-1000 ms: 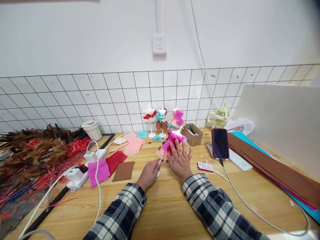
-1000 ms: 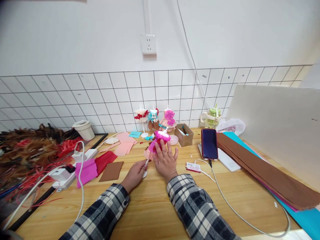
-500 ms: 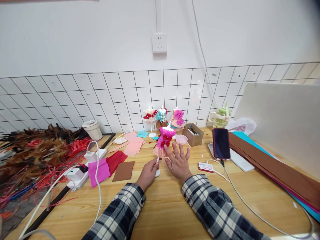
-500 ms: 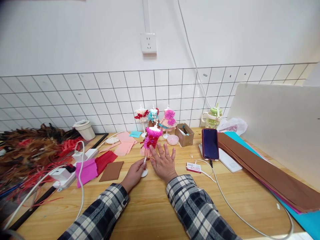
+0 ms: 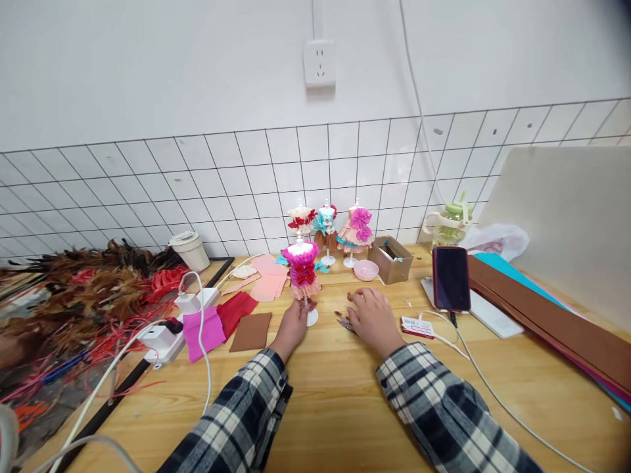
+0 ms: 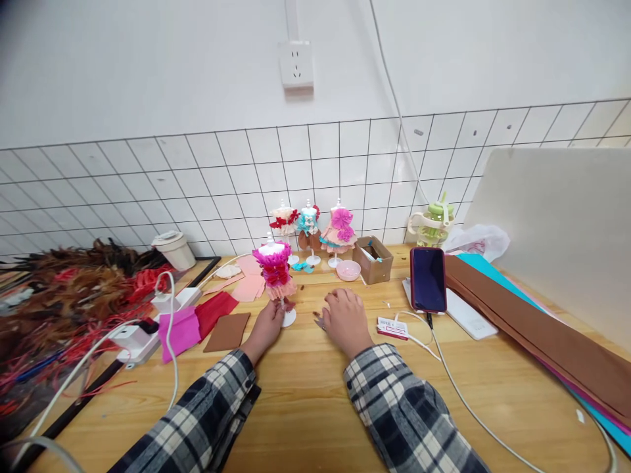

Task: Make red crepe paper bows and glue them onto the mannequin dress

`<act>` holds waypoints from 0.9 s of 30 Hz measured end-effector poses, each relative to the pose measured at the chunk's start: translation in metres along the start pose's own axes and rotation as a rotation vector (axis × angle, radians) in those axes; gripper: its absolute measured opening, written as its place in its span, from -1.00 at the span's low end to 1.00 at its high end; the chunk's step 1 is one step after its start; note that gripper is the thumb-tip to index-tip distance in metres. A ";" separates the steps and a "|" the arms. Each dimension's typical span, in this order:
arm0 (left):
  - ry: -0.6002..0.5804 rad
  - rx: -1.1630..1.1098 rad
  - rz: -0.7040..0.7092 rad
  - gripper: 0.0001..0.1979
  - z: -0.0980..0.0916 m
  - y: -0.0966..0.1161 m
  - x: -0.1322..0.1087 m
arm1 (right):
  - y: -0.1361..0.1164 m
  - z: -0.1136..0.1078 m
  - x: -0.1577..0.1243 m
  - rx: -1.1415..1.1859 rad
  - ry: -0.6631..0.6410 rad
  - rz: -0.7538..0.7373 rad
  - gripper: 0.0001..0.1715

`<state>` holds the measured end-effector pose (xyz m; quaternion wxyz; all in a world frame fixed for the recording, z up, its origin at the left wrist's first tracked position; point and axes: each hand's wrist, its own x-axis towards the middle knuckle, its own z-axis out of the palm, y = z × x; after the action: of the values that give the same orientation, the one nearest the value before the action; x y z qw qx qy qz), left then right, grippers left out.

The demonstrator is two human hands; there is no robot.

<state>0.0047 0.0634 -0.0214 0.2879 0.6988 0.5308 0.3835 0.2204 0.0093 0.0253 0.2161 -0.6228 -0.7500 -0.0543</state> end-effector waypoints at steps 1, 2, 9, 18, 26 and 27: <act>-0.003 0.021 -0.002 -0.75 0.001 -0.002 0.005 | 0.005 0.001 0.001 -0.016 -0.078 0.037 -0.67; -0.007 0.042 -0.001 -0.76 0.002 -0.003 0.010 | 0.010 0.004 0.001 -0.038 -0.139 0.074 -0.68; -0.053 0.150 0.045 -0.77 0.014 -0.008 0.055 | 0.023 0.020 0.002 -0.066 -0.282 0.126 -0.63; -0.065 0.161 0.097 -0.74 0.024 -0.012 0.078 | 0.027 0.021 0.005 -0.026 -0.289 0.071 -0.60; -0.058 0.105 0.125 -0.67 0.023 -0.018 0.073 | 0.029 0.024 0.005 0.010 -0.273 0.045 -0.60; -0.052 0.106 0.126 -0.67 0.023 -0.018 0.073 | 0.029 0.024 0.005 0.013 -0.276 0.043 -0.60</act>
<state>0.0256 0.1387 -0.0312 0.2392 0.7549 0.4976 0.3541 0.2411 0.0280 0.0006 0.1162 -0.6389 -0.7593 0.0415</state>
